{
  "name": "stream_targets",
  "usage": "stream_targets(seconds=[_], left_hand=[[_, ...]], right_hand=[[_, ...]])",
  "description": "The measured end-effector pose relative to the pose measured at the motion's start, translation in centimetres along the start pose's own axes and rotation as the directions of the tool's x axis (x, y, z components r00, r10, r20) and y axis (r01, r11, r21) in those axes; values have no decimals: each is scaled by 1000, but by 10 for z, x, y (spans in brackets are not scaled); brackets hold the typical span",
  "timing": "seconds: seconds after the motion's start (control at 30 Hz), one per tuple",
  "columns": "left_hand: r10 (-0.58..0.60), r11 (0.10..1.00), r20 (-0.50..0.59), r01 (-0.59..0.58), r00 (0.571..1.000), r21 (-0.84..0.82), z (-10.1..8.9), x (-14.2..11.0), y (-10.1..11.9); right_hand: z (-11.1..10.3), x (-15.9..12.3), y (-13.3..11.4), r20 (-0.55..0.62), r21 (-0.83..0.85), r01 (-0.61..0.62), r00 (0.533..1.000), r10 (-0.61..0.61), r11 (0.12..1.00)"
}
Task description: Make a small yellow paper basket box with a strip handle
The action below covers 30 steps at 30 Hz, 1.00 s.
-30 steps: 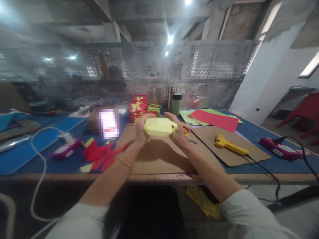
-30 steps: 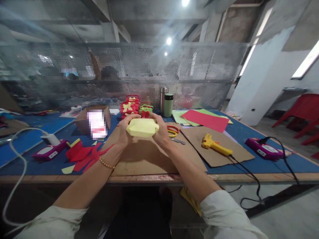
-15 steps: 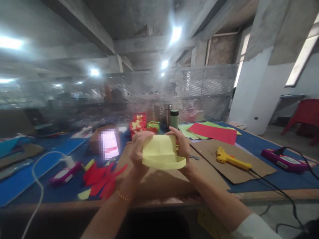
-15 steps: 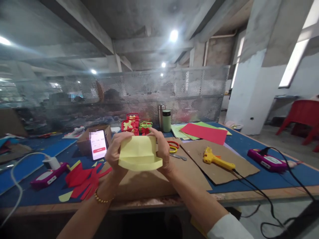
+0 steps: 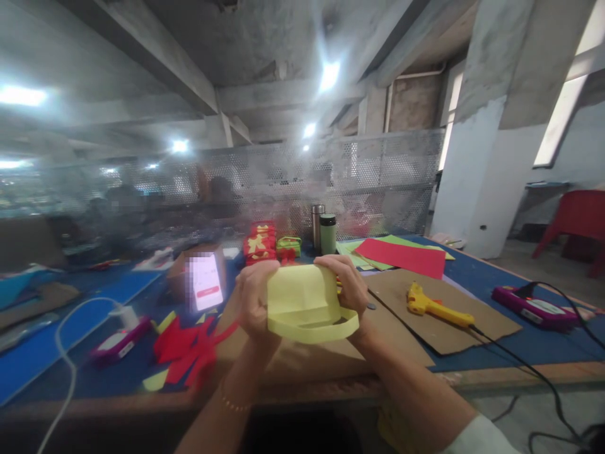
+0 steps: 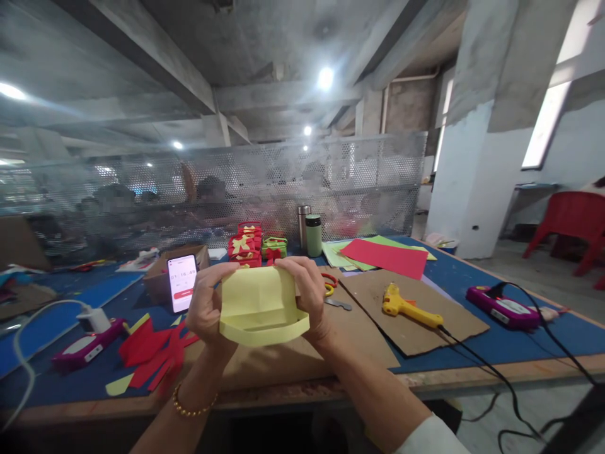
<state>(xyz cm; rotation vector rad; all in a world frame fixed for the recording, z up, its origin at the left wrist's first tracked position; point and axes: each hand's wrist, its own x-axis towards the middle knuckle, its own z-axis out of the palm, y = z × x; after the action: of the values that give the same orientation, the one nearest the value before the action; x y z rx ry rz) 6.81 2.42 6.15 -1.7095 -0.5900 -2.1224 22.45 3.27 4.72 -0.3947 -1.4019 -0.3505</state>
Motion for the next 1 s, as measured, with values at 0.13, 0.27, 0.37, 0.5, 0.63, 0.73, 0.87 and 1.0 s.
stream_targets(seconds=[0.13,0.27,0.37,0.5,0.63,0.73,0.87,1.0], left_hand=[[49,999,-32,-49,998,5,2,0,2],[74,997,-57,-73,996,19,4,2,6],[66,997,-37,-64,997,53,3,3,8],[48,996,-15,-47,999,80,1,4,8],[50,997,-26,-48,998,52,1,2,7],[18,1000,-20,-17,1000,15,2,1,5],[-44,997,-17,42,999,-72,1,3,-1],[-64,993,-31,61,997,-104,-3,10,-12]], right_hand=[[0,0,0,-16,-2,-22,1000,22,1000],[0,1,0,-28,-1,-14,1000,14,1000],[0,3,0,-32,-18,-5,999,5,1000],[0,5,-3,-19,-49,10,1000,-11,999],[2,5,-2,-16,-48,6,1000,-7,999],[3,2,2,5,-37,-8,1000,8,999],[0,0,12,191,83,-69,980,53,994],[-3,2,24,422,236,-190,904,75,953]])
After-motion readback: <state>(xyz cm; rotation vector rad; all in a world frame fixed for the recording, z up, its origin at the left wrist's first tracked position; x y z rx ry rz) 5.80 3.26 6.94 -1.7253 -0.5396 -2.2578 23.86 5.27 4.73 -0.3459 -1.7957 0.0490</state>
